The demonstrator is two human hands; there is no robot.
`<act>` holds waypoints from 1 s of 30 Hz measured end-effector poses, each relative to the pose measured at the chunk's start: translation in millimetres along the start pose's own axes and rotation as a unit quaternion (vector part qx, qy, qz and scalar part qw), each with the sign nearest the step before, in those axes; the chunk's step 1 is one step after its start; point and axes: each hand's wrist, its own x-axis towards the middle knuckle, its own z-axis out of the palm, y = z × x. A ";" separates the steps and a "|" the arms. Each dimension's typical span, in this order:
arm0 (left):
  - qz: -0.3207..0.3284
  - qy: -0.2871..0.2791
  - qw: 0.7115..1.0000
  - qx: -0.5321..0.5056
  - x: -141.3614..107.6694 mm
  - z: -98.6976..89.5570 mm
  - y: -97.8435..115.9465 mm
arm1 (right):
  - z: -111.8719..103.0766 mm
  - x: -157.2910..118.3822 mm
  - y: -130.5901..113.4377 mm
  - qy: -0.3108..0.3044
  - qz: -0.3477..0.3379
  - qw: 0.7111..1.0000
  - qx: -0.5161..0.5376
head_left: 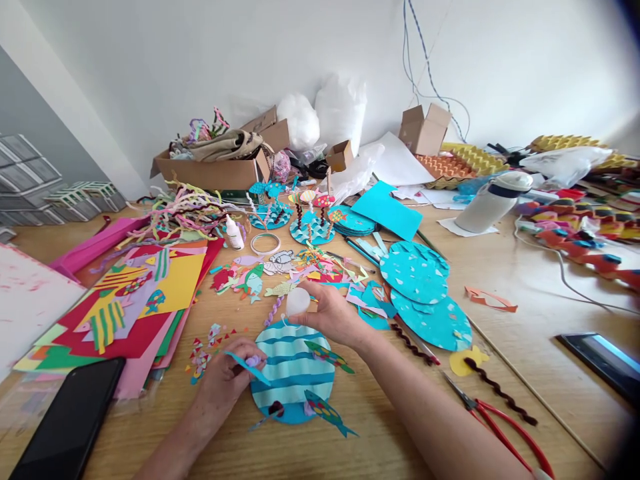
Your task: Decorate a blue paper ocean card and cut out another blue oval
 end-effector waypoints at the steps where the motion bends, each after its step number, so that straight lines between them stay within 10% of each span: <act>1: -0.001 -0.002 1.000 0.005 -0.5 0.0 0.9 | -0.4 -0.2 -0.3 -0.002 0.002 1.000 0.003; 20: -0.020 0.000 0.999 0.028 -6.8 1.0 -4.4 | 3.0 -0.2 2.5 0.006 0.002 0.999 -0.032; 30: 0.004 0.002 0.999 0.040 -8.4 3.5 -6.8 | 6.1 -1.1 10.1 0.023 0.000 0.993 0.113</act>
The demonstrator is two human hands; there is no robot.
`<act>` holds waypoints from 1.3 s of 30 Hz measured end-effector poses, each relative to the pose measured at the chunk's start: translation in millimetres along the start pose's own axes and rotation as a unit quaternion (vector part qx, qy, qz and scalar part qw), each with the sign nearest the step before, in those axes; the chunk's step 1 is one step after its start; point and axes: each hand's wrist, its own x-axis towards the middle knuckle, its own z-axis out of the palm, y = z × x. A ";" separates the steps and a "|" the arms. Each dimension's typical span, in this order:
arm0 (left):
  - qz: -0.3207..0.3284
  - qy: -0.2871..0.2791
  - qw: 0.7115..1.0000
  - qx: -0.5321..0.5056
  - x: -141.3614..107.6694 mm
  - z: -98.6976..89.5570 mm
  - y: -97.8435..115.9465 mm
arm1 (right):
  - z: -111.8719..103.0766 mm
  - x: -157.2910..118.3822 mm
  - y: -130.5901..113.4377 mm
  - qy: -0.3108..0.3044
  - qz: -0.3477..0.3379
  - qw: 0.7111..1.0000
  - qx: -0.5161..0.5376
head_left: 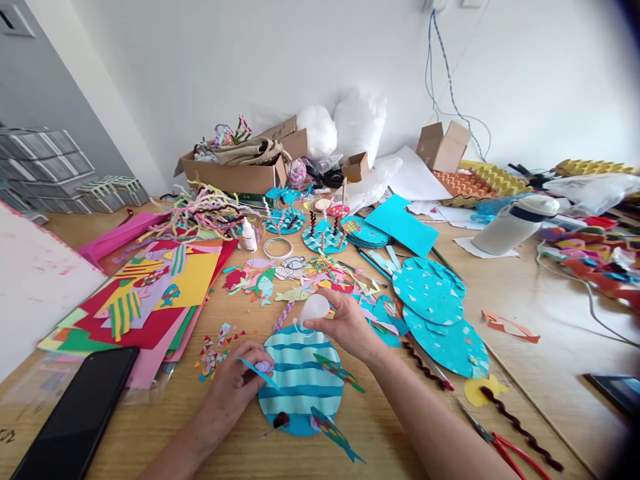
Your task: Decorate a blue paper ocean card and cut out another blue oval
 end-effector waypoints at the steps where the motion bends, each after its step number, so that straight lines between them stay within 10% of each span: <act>1: -0.001 -0.002 1.000 0.002 -0.1 0.0 0.6 | -0.6 0.1 0.9 0.002 0.002 1.000 0.019; 12: -0.009 -0.001 1.000 0.011 -0.2 0.8 3.3 | -5.1 5.7 13.3 0.041 0.050 0.981 0.185; 22: -0.039 0.002 0.999 -0.028 -1.8 4.2 0.2 | -2.4 -0.6 -1.8 0.023 -0.006 1.000 -0.019; 39: -0.053 0.002 0.998 -0.027 -1.7 4.2 1.5 | 3.5 -0.5 -0.8 -0.005 -0.004 0.998 -0.059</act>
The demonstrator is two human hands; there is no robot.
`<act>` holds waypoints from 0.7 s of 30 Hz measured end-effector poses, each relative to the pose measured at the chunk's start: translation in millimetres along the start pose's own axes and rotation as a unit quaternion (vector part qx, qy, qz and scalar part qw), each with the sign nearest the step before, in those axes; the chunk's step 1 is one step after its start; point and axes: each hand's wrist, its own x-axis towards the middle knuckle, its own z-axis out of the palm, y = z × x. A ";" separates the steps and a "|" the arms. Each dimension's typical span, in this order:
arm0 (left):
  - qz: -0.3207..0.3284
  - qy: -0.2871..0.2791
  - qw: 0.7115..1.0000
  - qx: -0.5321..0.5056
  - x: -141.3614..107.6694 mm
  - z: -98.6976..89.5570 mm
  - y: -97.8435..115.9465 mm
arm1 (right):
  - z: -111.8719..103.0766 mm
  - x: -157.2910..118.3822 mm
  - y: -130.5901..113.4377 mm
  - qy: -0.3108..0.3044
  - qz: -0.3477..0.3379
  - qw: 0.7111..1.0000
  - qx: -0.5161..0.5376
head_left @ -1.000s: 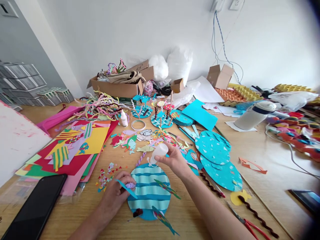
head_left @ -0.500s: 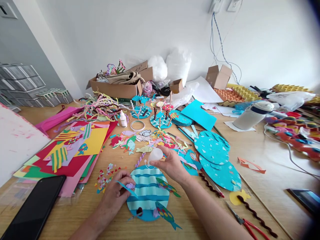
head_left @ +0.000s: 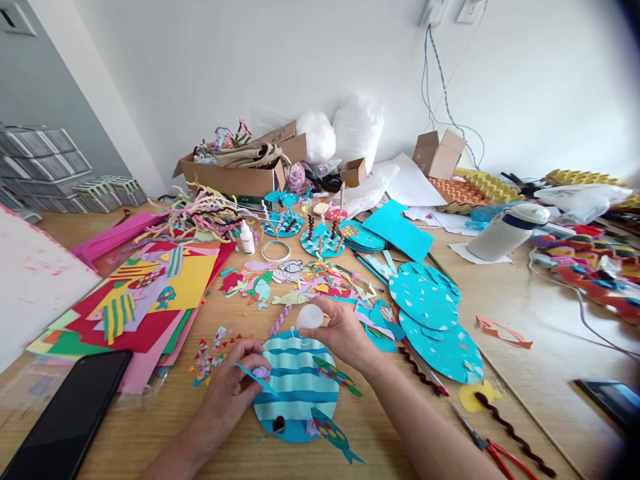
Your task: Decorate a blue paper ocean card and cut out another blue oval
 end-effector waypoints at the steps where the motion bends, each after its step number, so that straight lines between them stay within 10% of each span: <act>1: 0.001 0.001 1.000 -0.002 -0.1 0.1 0.0 | -0.9 -0.2 -0.5 0.002 0.003 1.000 0.002; 21: 0.019 -0.015 0.999 0.034 -0.5 1.2 -5.5 | -7.7 -0.2 -8.7 -0.005 0.010 0.999 -0.033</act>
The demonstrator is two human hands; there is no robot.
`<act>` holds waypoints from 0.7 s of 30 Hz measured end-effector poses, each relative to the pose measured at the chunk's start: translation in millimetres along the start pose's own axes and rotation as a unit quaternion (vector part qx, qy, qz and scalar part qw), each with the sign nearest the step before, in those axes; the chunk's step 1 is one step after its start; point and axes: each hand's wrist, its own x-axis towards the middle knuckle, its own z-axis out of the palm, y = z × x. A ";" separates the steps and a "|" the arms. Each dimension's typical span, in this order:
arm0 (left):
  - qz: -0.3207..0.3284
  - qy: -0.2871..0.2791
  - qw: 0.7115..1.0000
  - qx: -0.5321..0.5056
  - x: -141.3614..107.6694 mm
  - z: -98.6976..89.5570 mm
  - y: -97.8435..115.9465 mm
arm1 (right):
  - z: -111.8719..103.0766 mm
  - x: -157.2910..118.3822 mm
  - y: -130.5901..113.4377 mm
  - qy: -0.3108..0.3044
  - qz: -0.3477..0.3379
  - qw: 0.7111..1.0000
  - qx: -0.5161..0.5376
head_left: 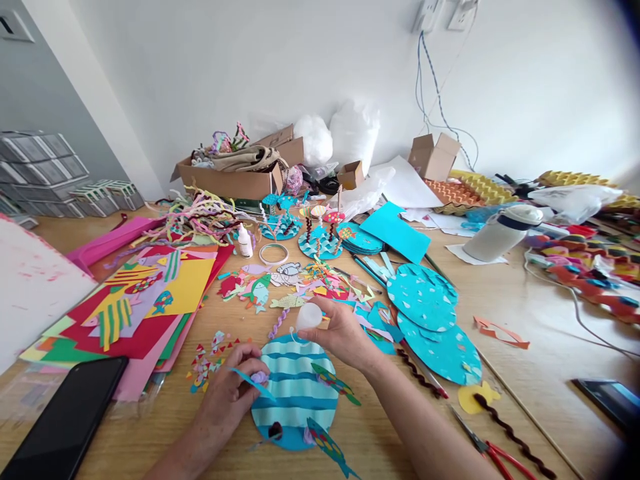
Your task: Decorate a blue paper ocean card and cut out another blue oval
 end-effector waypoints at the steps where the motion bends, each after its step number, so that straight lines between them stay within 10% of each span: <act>1: 0.002 0.000 1.000 0.002 0.0 -0.3 0.8 | -1.1 -0.2 0.0 0.004 -0.003 1.000 0.003; 21: 0.013 0.000 0.999 0.031 0.4 -0.2 2.3 | -1.7 -1.4 0.2 0.003 0.007 1.000 -0.017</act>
